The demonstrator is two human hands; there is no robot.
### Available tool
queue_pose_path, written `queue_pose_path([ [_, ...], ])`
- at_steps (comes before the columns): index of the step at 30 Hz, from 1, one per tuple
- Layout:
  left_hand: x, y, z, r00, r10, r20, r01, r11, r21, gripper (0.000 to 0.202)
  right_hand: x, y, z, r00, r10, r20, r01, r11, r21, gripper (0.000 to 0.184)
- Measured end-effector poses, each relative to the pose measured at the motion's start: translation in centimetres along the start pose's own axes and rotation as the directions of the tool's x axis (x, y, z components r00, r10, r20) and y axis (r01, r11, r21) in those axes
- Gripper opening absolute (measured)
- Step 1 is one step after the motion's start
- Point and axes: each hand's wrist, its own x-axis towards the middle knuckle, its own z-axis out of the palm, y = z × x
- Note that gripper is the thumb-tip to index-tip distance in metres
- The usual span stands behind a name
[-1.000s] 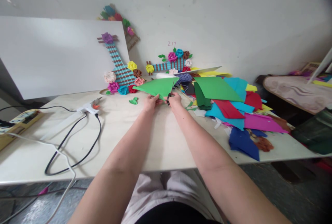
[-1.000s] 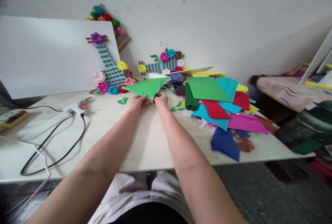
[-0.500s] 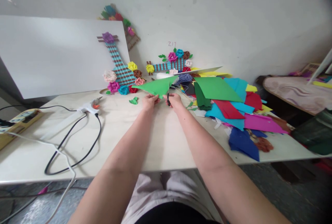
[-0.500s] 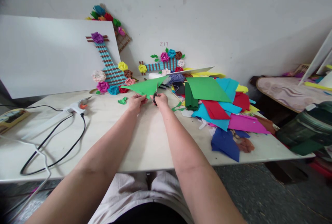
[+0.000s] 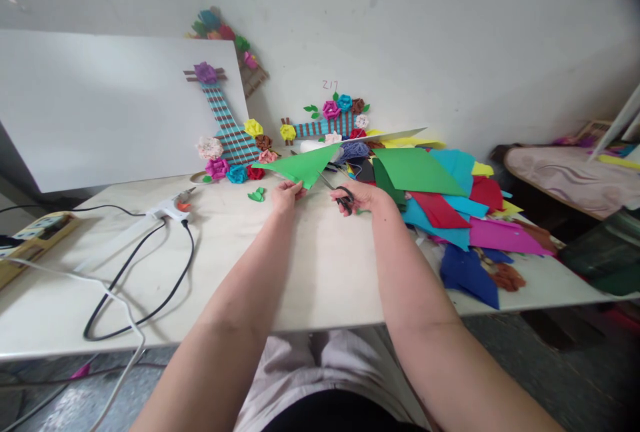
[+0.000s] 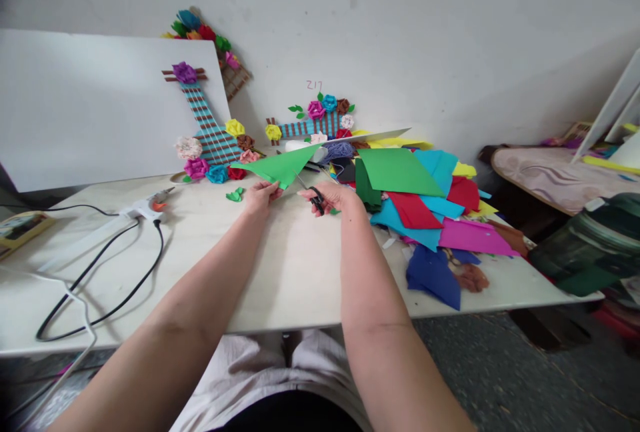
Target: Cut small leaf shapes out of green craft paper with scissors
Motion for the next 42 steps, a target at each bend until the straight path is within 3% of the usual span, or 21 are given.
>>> queue_pose_path([
  [7,0.1,-0.3,0.3,1.0,0.007,-0.007,-0.007,0.999,-0.045,0.031,-0.6,-0.1,-0.2,0.994,0.052,0.098,-0.039,0.99,-0.135,0.05],
  [14,-0.4,-0.8,1.6,0.999,-0.021,-0.037,0.017,0.994,-0.107,0.025,0.7,-0.1,1.4,0.988,0.028,0.154,-0.014,0.996,-0.092,0.052],
  [19,-0.3,-1.3,2.1,0.996,0.013,-0.084,-0.02,0.996,-0.087,0.025,1.2,-0.1,2.1,0.992,-0.011,0.123,0.013,1.0,-0.009,0.057],
  [26,-0.8,-1.5,2.9,0.979,-0.114,-0.17,0.088,0.984,-0.156,0.02,1.7,0.1,2.5,0.994,-0.018,0.109,0.01,0.997,0.075,0.057],
  [34,-1.0,-1.6,3.3,0.99,-0.126,-0.062,0.117,0.985,-0.127,0.025,1.8,0.6,2.3,0.991,-0.103,0.086,0.087,0.982,0.165,0.052],
  [39,-1.5,-1.0,4.1,0.976,-0.198,-0.094,0.173,0.958,-0.229,0.022,1.6,0.7,2.2,0.994,-0.098,0.045,0.089,0.981,0.173,0.048],
  [42,-2.0,-0.8,4.3,0.982,-0.18,-0.056,0.158,0.949,-0.272,0.02,1.6,1.0,2.1,0.992,-0.129,0.002,0.127,0.978,0.168,0.048],
])
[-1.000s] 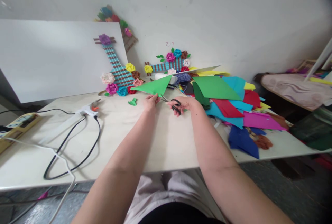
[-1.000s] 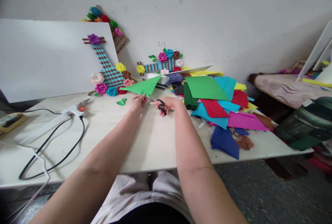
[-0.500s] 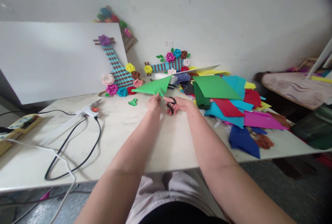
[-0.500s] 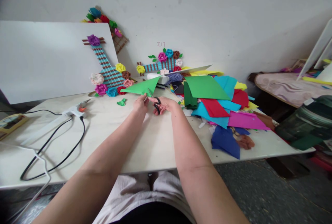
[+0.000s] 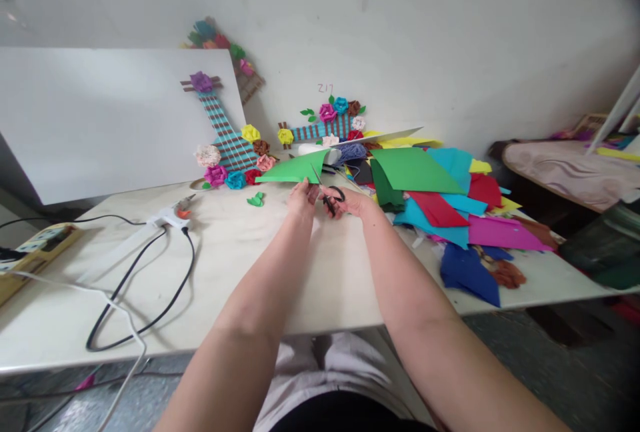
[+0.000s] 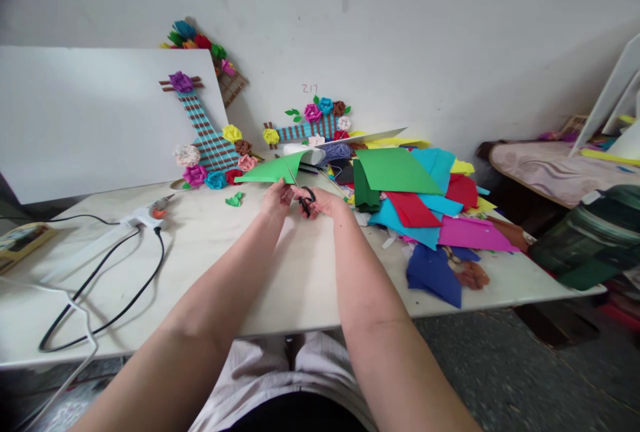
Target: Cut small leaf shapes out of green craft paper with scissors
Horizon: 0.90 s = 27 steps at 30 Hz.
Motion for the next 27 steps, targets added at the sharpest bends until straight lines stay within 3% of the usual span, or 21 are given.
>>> queue_pose_path([
  [7,0.1,-0.3,-0.3,0.99,0.119,0.078,-0.126,0.987,0.103,0.025,0.0,0.7,-0.3,0.998,-0.053,0.018,0.052,0.998,0.04,0.042],
  [17,-0.8,-0.2,0.6,0.998,0.068,0.015,-0.067,0.997,-0.048,0.025,-0.1,0.4,-0.3,0.992,-0.102,0.07,0.099,0.994,0.05,0.043],
  [22,-1.1,0.0,0.8,0.999,0.046,0.011,-0.043,0.982,-0.185,0.023,0.3,0.6,-0.1,0.994,-0.1,0.035,0.099,0.995,0.017,0.044],
  [27,-1.0,0.0,0.9,0.999,0.041,0.009,-0.038,0.974,-0.223,0.022,0.1,0.7,0.4,0.994,-0.1,-0.031,0.1,0.995,-0.006,0.043],
])
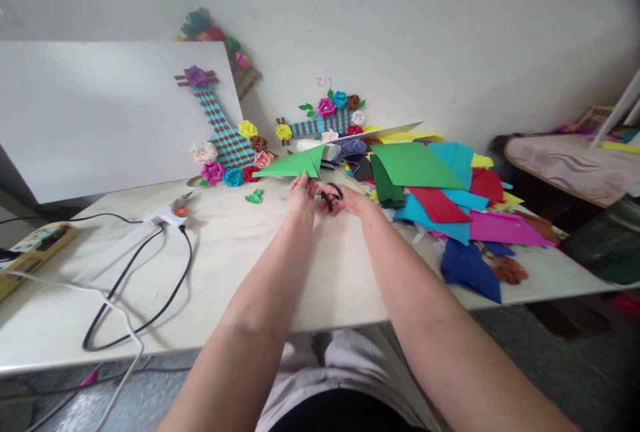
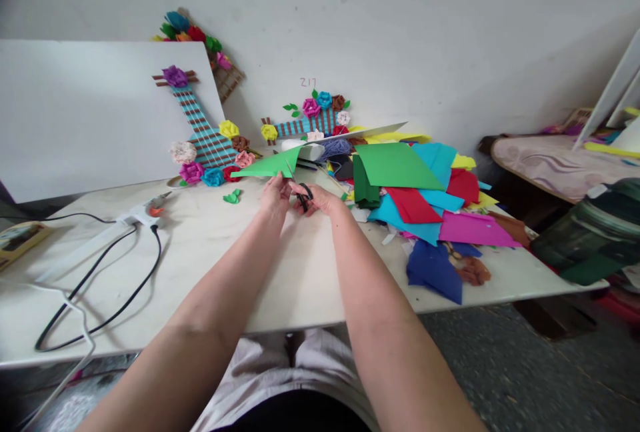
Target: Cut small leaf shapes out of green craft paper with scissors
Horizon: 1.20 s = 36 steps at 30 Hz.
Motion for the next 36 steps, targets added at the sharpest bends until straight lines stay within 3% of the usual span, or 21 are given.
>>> queue_pose_path([
  [11,0.2,-0.8,0.1,0.999,0.018,0.048,-0.021,0.998,0.059,0.026,0.5,1.6,0.1,0.986,-0.103,-0.13,0.108,0.994,0.036,0.042],
  [36,0.7,-0.2,-0.5,0.995,0.045,0.088,-0.053,0.995,0.085,0.035,0.1,1.1,0.9,0.973,-0.11,-0.205,0.105,0.994,-0.032,0.051],
])
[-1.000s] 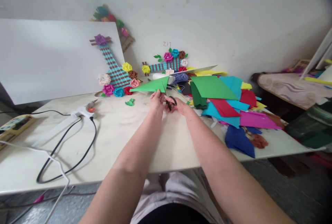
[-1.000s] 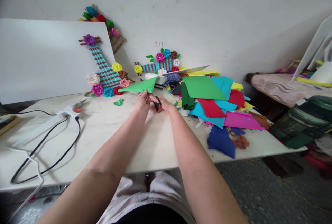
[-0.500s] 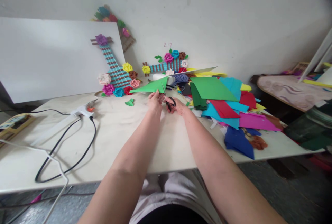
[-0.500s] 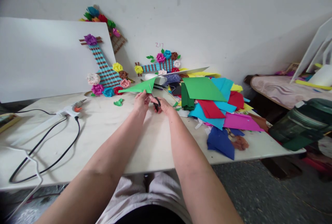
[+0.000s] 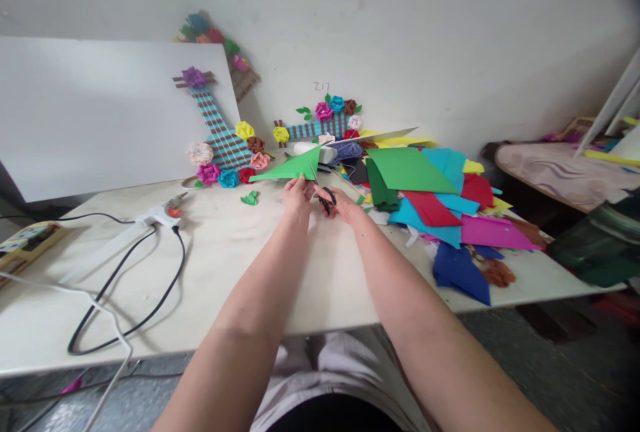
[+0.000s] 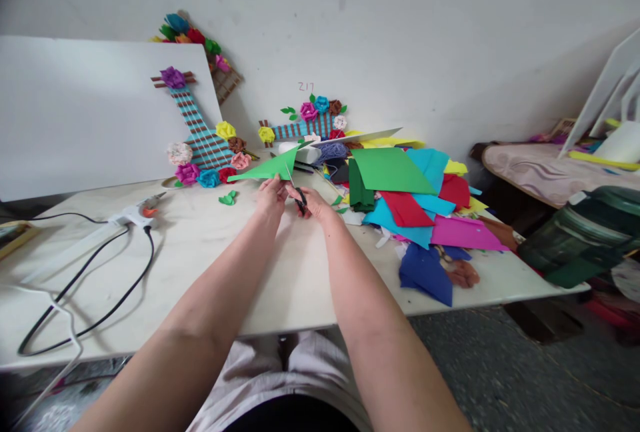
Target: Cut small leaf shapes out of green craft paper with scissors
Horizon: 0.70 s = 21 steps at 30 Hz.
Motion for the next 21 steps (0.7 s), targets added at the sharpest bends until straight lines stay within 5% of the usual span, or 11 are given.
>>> queue_pose_path([
  [21,0.64,0.6,-0.58,0.998,-0.049,-0.048,0.051,0.998,0.037,0.026,0.46,0.65,0.15,0.999,-0.025,0.022,0.025,0.999,0.02,0.037],
])
